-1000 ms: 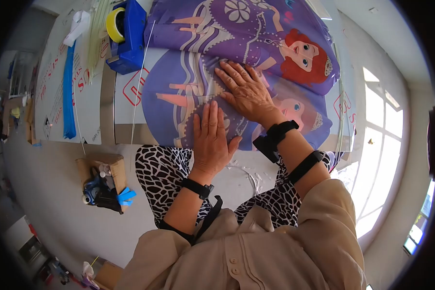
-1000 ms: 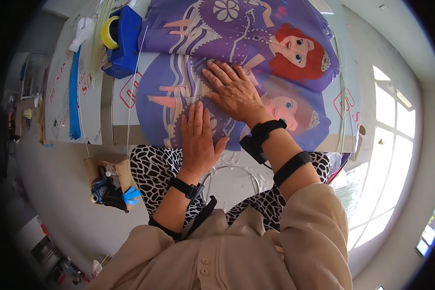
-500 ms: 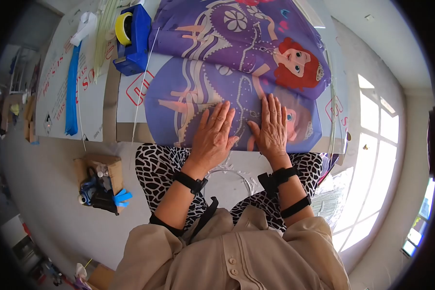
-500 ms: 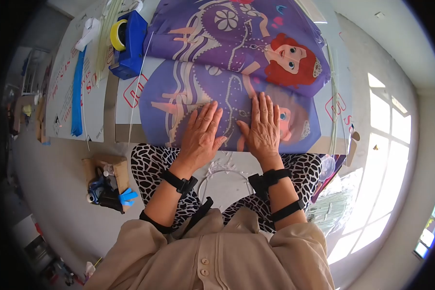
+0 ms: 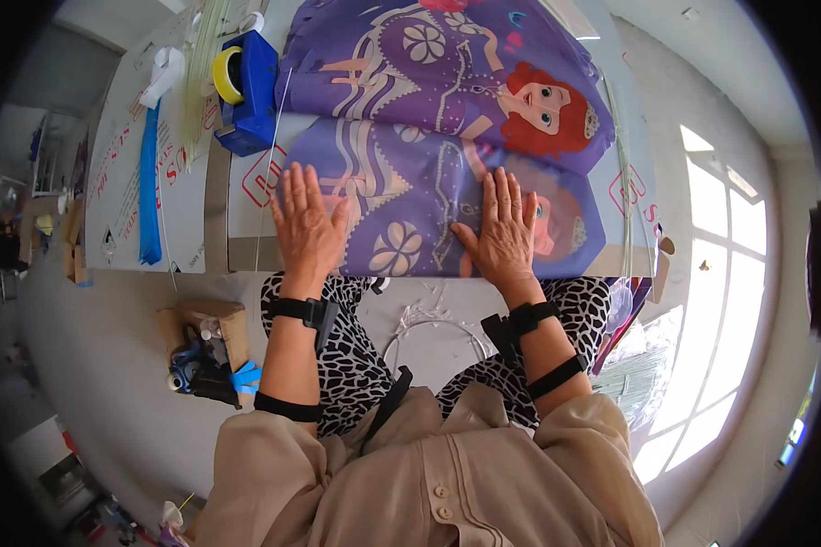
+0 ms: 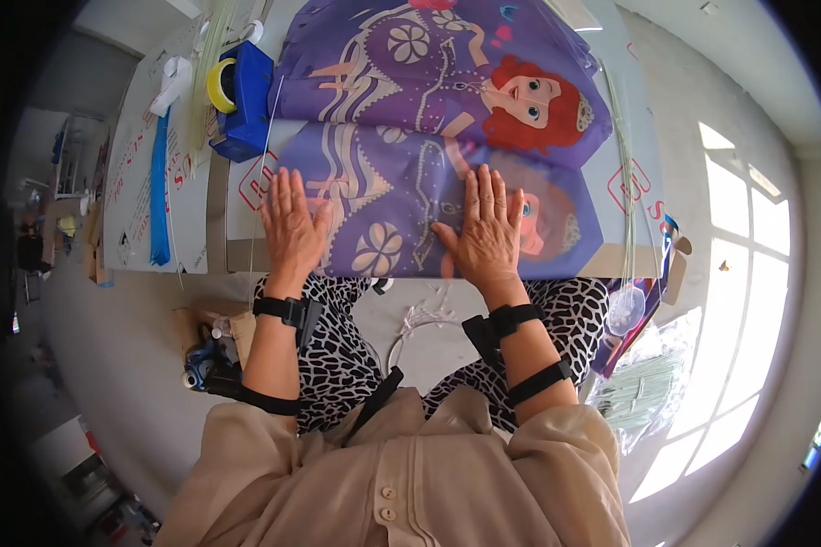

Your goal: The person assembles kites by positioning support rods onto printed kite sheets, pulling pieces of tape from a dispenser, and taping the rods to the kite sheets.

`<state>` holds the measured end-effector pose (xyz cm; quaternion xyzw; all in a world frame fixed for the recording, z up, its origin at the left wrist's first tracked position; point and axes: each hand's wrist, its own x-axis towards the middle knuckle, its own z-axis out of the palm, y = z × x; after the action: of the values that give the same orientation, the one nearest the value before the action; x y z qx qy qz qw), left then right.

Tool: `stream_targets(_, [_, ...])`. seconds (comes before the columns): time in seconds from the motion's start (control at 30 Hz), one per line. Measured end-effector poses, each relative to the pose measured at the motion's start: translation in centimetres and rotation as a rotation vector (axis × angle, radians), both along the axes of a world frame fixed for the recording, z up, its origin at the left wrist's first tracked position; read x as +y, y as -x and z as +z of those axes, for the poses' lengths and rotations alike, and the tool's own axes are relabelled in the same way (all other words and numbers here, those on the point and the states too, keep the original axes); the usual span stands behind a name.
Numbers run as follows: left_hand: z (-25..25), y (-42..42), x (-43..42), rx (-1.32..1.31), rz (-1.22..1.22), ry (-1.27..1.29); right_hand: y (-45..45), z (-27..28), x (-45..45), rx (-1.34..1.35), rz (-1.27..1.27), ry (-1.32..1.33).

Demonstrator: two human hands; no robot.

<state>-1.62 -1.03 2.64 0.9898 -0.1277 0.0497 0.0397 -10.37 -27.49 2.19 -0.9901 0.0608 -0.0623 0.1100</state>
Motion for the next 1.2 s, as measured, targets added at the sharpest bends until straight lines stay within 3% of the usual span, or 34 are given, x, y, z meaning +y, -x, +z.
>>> stream_targets(0.1, [3.1, 3.1, -8.0, 0.073, -0.394, 0.209, -0.2, 0.6, -0.1, -0.02, 0.007, 0.017])
stream_targets(0.17, [1.6, 4.3, -11.3, 0.101, -0.601, 0.283, -0.5, 0.1, -0.9, -0.033, 0.017, 0.09])
stream_targets(0.3, [0.2, 4.4, -10.2, 0.117, -0.436, 0.289, -0.3, 0.3, -2.5, -0.004, 0.034, 0.107])
stream_targets(0.6, [-1.6, 0.5, 2.1, 0.054, 0.044, 0.086, -0.3, 0.5, -6.5, 0.017, 0.038, 0.184])
stream_targets(0.77, [0.1, -1.2, 3.2, 0.233, 0.226, -0.039, 0.8, -1.0, -8.9, -0.02, -0.043, 0.173])
stream_targets(0.83, [1.2, 0.0, 0.8, 0.187, 0.194, -0.038, 1.0, -0.2, -7.4, -0.196, -0.062, 0.11])
stream_targets(0.9, [1.8, 2.8, -3.6, 0.0, -0.163, 0.067, 1.9, 1.1, -4.0, -0.271, 0.069, -0.037])
stream_targets(0.97, [1.6, 5.6, -8.1, 0.062, -0.461, 0.18, 3.0, 0.3, -1.2, -0.166, 0.194, -0.031])
stream_targets(1.07, [-0.1, 7.4, -11.1, 0.164, -0.561, 0.158, 4.2, -0.3, 0.8, -0.056, 0.161, -0.047])
stream_targets(1.2, [-0.1, 7.2, -10.1, 0.135, -0.484, 0.185, 5.1, 0.5, -1.2, -0.008, 0.112, -0.057])
